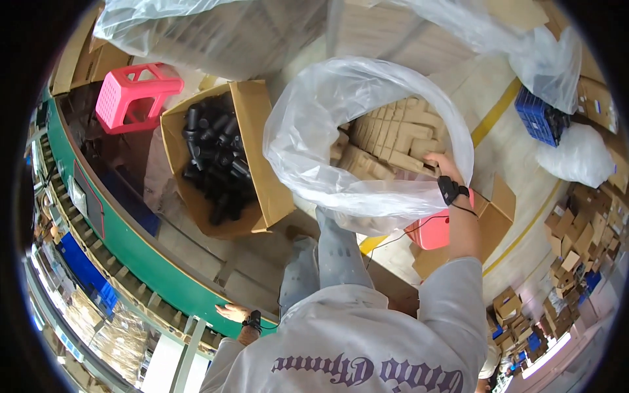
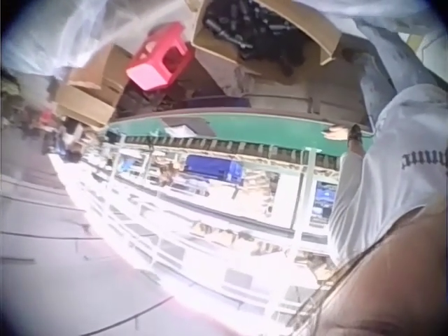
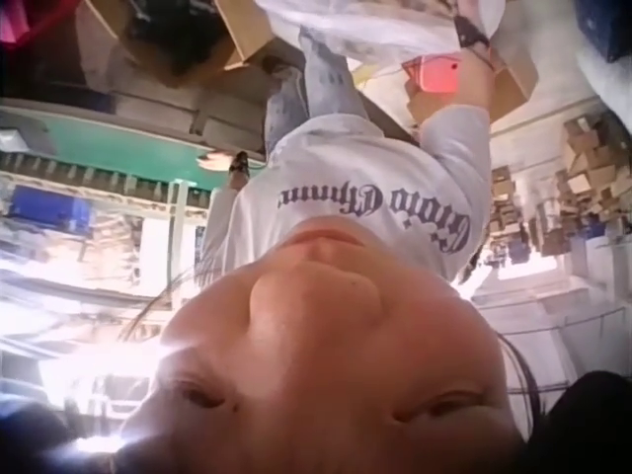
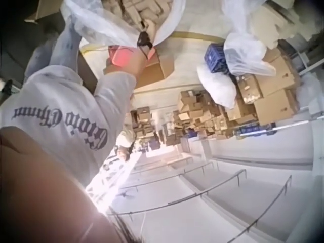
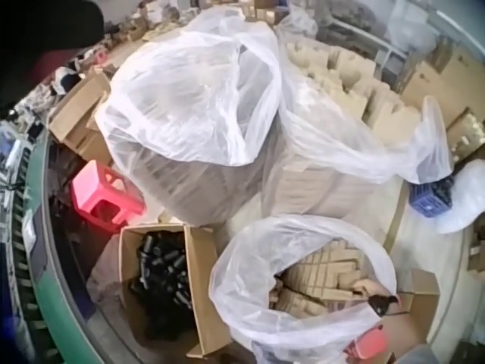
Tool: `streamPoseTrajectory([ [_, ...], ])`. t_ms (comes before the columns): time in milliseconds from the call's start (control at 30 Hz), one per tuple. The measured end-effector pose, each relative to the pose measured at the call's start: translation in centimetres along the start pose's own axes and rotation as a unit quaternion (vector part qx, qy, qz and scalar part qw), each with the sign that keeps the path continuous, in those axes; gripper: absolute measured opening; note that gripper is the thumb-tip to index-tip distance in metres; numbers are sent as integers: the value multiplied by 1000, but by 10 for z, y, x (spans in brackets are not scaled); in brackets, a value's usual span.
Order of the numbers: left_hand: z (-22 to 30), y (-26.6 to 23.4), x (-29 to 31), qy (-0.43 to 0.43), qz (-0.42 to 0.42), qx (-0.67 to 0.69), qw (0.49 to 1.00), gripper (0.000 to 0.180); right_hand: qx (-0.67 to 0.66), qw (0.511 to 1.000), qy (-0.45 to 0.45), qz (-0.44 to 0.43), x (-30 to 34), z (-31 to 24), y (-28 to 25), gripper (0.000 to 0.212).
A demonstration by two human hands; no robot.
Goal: The person arranges cardboard trays on the table, retrieves black components from a box, and places them into the trays. After filling the trays, the person retrieves more trays from a plastic bag and continues the assembly process.
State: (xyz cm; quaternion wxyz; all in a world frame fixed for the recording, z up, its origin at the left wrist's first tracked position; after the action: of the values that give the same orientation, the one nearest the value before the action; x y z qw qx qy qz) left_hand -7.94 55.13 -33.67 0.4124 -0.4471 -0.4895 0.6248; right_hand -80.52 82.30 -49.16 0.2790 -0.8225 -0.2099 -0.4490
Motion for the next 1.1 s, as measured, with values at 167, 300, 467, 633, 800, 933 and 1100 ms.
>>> streamPoseTrajectory([
  [167, -30, 18, -5, 8, -17, -40, 999, 52, -29, 985, -158, -56, 28, -12, 14, 41],
  [300, -30, 16, -3, -7, -9, -27, 1000, 53, -19, 983, -175, -55, 81, 3, 41, 46],
  [467, -47, 29, -1, -40, -9, -10, 999, 51, 14, 968, -247, -45, 52, -4, 79, 45],
  [633, -26, 25, 4, 20, -49, 71, 996, 54, -108, 982, -150, -47, 37, -37, 106, 39],
  [800, 35, -17, 32, 54, -137, 130, 980, 55, -56, 966, -239, -75, 55, -39, 88, 43],
  [933, 55, -26, 55, 53, -181, 217, 958, 54, -15, 972, -216, -91, 130, -50, 97, 52],
  [1100, 75, -23, 61, 2, -230, 370, 900, 49, 64, 955, -277, -80, 180, -90, 66, 56],
])
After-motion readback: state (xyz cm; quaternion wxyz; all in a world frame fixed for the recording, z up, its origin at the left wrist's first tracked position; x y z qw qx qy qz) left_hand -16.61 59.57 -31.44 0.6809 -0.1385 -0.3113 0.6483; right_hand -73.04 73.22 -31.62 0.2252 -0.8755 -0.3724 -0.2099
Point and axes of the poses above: each hand's wrist, its own x-axis away from the middle knuckle, its own y-axis out of the palm, z = x × y, the point moved 8 cm from there along -x, towards the middle knuckle, and after that the axes turned 3 degrees about x, right-handed, at the moved point
